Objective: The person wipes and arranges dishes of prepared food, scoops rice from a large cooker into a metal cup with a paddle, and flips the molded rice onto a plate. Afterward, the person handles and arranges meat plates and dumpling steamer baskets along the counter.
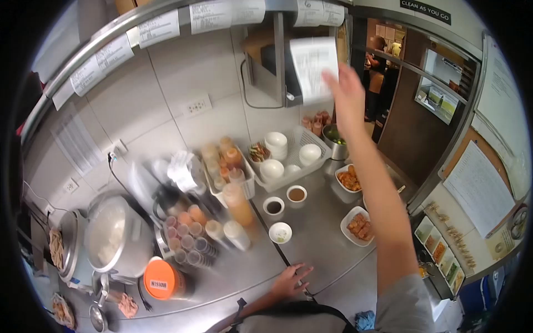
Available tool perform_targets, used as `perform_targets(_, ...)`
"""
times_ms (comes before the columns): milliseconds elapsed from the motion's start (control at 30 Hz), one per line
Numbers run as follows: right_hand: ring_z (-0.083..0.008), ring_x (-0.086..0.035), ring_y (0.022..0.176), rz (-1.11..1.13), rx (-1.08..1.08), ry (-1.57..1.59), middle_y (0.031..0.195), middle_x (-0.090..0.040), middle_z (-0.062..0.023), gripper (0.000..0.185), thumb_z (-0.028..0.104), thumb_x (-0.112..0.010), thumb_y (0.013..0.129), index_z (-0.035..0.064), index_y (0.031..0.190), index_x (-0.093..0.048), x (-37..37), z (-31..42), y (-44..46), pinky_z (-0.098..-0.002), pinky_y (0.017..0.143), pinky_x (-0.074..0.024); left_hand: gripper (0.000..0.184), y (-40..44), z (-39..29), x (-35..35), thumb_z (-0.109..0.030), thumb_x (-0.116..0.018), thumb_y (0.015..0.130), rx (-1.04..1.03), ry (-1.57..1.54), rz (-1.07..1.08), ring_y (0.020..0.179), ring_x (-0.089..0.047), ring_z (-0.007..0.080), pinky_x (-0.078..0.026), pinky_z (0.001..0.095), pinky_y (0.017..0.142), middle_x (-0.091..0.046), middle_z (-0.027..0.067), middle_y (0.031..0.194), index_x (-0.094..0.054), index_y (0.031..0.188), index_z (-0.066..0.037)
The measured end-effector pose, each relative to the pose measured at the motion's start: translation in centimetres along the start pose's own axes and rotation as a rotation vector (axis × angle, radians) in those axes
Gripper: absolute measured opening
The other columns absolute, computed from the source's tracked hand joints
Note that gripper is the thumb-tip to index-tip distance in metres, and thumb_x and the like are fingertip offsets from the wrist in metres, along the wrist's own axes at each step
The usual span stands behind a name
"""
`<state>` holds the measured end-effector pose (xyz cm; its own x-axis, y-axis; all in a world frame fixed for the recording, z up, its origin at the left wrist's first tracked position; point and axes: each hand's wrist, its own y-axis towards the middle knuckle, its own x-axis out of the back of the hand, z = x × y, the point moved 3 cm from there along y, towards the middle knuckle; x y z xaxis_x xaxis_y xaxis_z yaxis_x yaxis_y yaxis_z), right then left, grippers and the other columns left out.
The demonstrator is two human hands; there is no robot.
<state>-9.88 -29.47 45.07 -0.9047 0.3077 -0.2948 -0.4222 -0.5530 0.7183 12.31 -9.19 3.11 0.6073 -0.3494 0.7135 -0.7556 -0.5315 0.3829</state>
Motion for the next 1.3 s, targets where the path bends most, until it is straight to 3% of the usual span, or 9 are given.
perform_targets(67,-0.0157,-0.061,0.097,0.049,0.036,0.098,0.108,-0.064,-0.0150,0.053,0.009,-0.070,0.084,-0.0010,0.127,-0.040,-2.9,2.3,5.3,-0.0285,0.083,-0.0480,0.056,-0.1,0.0,0.3,-0.033,-0.060,0.088,0.027,-0.016,-0.022,0.115,-0.048,0.0354,-0.042,0.0433,0.095,-0.047,0.0211,0.128,-0.044,0.140,-0.019)
perform_targets(367,-0.0166,-0.062,0.094,0.151,-0.088,0.065,0.102,-0.064,-0.0100,0.044,0.011,-0.073,0.081,0.0027,0.119,-0.052,-7.1,-0.9,14.1,-0.0285,0.078,-0.0504,0.060,-0.3,1.4,-0.8,-0.038,-0.059,0.089,-0.027,-0.008,0.006,0.110,-0.050,0.0373,-0.043,0.0445,0.093,-0.046,0.0245,0.128,-0.040,0.143,-0.023)
perform_targets(600,-0.0179,-0.061,0.093,-0.002,0.068,-0.289,0.104,-0.064,-0.0096,0.060,0.035,-0.078,0.076,0.0023,0.120,-0.055,-5.7,1.4,15.6,-0.0283,0.077,-0.0501,0.063,-0.4,1.3,-0.9,-0.038,-0.063,0.086,-0.073,0.015,-0.092,0.106,-0.051,0.0385,-0.045,0.0446,0.089,-0.047,0.0254,0.124,-0.042,0.141,-0.017)
perform_targets(700,-0.0051,-0.053,0.073,0.091,0.154,-0.394,0.091,-0.063,-0.0008,0.030,0.029,-0.062,0.090,0.0059,0.108,-0.061,-1.6,3.6,4.4,-0.0223,0.066,-0.0451,0.062,-0.7,2.0,-1.3,-0.036,-0.065,0.084,-0.002,0.013,-0.117,0.104,-0.052,0.0386,-0.045,0.0449,0.087,-0.048,0.0251,0.122,-0.044,0.139,-0.014)
perform_targets(767,-0.0060,-0.054,0.074,0.350,-0.145,-0.466,0.083,-0.059,0.0002,0.011,0.015,-0.055,0.093,0.0062,0.096,-0.061,2.3,4.1,-6.5,-0.0229,0.067,-0.0450,0.056,-1.0,2.4,-1.4,-0.030,-0.067,0.083,0.020,-0.050,-0.154,0.103,-0.052,0.0388,-0.045,0.0455,0.087,-0.049,0.0246,0.120,-0.050,0.133,-0.013)
perform_targets(800,-0.0089,-0.055,0.070,0.496,-0.031,-0.393,0.079,-0.060,0.0011,0.012,0.016,-0.057,0.091,0.0058,0.092,-0.063,5.1,2.9,-12.3,-0.0242,0.066,-0.0458,0.052,-1.0,2.0,-0.9,-0.026,-0.067,0.082,0.034,-0.114,-0.145,0.103,-0.052,0.0391,-0.044,0.0458,0.087,-0.050,0.0243,0.120,-0.053,0.130,-0.012)
perform_targets(933,-0.0236,-0.062,0.084,0.928,-0.997,-1.087,0.090,-0.064,-0.0073,0.021,0.021,-0.070,0.078,0.0136,0.098,-0.069,17.3,5.2,-34.6,-0.0370,0.076,-0.0505,0.025,-2.0,0.9,-0.3,-0.014,-0.067,0.081,0.053,0.004,-0.051,0.107,-0.052,0.0368,-0.043,0.0458,0.090,-0.052,0.0197,0.119,-0.064,0.105,-0.007)
perform_targets(1067,-0.0280,-0.058,0.095,0.530,-1.012,-1.461,0.098,-0.062,-0.0074,0.027,0.022,-0.071,0.074,0.0150,0.100,-0.069,24.0,11.5,-50.2,-0.0394,0.082,-0.0489,0.010,-2.3,-0.7,-1.3,-0.014,-0.065,0.085,0.069,-0.118,-0.140,0.096,-0.057,0.0312,-0.044,0.0393,0.086,-0.063,0.0107,0.093,-0.063,0.084,-0.005)
perform_targets(1300,-0.0284,-0.055,0.104,0.092,-0.635,-1.418,0.110,-0.061,-0.0086,0.023,0.007,-0.062,0.078,0.0097,0.100,-0.069,28.7,18.0,-60.5,-0.0398,0.094,-0.0445,0.021,5.9,-11.2,-9.6,-0.021,-0.056,0.093,0.037,-0.339,0.251,0.080,-0.061,0.0265,-0.047,0.0357,0.074,-0.064,0.0115,0.088,-0.063,0.105,-0.005)
